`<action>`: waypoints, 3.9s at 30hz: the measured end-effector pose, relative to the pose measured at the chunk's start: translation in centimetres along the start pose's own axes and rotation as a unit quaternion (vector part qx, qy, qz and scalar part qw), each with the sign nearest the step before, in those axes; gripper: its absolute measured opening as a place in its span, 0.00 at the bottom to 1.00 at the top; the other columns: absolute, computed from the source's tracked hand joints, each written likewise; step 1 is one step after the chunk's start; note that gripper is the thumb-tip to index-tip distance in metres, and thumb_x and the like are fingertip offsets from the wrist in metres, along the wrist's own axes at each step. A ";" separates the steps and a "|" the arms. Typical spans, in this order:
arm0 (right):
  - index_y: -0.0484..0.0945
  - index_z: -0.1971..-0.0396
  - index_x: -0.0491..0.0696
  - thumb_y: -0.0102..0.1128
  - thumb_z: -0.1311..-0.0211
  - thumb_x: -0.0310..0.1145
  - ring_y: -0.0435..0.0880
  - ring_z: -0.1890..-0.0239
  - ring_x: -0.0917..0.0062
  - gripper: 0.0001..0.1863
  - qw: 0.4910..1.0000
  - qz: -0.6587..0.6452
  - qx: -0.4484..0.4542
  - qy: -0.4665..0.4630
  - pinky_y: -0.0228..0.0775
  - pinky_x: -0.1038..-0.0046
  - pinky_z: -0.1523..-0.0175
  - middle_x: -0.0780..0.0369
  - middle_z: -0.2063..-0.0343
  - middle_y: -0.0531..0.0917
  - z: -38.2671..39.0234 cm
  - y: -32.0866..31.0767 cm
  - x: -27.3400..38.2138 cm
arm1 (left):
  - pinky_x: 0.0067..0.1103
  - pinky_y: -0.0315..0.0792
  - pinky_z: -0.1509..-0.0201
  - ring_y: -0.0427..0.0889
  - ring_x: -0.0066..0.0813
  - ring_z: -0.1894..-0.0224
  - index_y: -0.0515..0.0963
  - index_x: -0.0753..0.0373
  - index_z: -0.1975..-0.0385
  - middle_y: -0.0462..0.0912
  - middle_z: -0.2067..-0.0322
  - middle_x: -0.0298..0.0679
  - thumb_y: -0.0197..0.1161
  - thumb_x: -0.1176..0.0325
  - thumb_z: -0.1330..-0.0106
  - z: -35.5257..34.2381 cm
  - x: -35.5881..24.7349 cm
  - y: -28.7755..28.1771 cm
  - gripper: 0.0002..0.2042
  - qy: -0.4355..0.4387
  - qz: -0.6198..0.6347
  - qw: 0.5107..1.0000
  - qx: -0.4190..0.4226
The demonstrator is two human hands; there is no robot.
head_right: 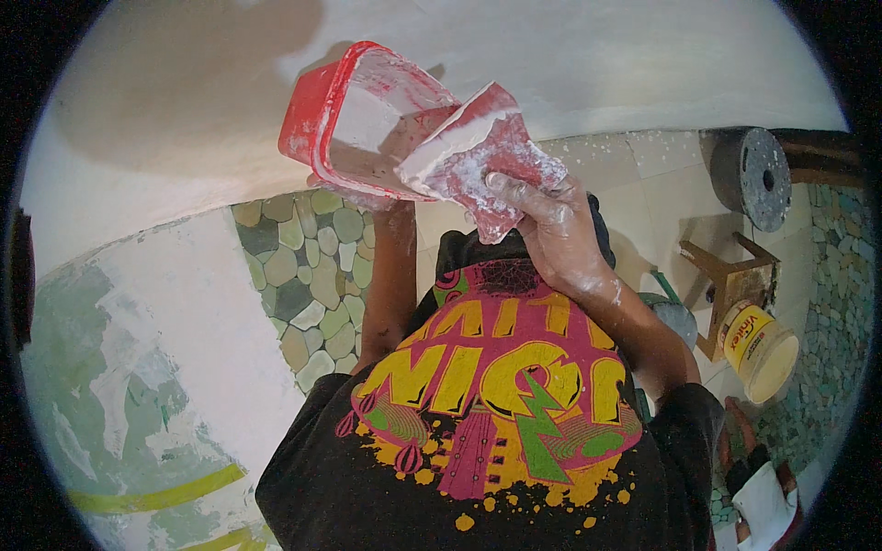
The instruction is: The person is applying plaster to a wall using a spatula.
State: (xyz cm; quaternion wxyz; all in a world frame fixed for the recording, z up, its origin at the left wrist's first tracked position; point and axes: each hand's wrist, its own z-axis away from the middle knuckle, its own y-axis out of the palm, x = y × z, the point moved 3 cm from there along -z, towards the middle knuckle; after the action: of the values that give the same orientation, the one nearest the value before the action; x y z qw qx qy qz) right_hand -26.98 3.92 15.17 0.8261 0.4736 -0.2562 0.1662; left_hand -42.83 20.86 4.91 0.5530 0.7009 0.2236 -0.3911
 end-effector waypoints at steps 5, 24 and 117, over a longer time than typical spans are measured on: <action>0.83 0.57 0.37 0.61 0.33 0.20 0.85 0.63 0.77 0.08 0.973 0.148 -0.050 -0.168 0.78 0.75 0.56 0.60 0.62 0.87 1.4 2.1 2.5 | 0.38 0.63 0.29 0.69 0.38 0.34 0.62 0.62 0.32 0.68 0.36 0.43 0.58 0.19 0.51 1.3 -0.7 0.2 0.56 0.008 -0.021 1.000 0.012; 0.82 0.57 0.38 0.63 0.33 0.24 0.82 0.72 0.83 0.08 0.965 0.252 0.067 0.017 0.74 0.78 0.69 0.61 0.71 0.86 0.6 1.9 0.1 | 0.37 0.64 0.30 0.71 0.37 0.35 0.64 0.63 0.34 0.69 0.37 0.44 0.62 0.19 0.53 5.3 -0.4 1.2 0.57 0.025 -0.081 0.996 0.040; 0.76 0.47 0.40 0.67 0.39 0.22 0.86 0.59 0.81 0.20 0.857 0.493 0.018 -0.148 0.78 0.75 0.55 0.56 0.62 0.87 -1.8 5.9 3.1 | 0.37 0.76 0.36 0.77 0.37 0.39 0.69 0.59 0.35 0.77 0.40 0.41 0.71 0.33 0.48 1.7 1.7 -1.8 0.46 -0.155 0.071 0.985 0.009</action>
State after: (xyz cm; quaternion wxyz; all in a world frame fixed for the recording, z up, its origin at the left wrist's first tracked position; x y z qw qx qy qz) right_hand -27.03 8.46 20.30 0.5799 0.3190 -0.5722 0.4843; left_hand -43.65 19.58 2.36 0.6013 0.6508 0.0811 -0.4564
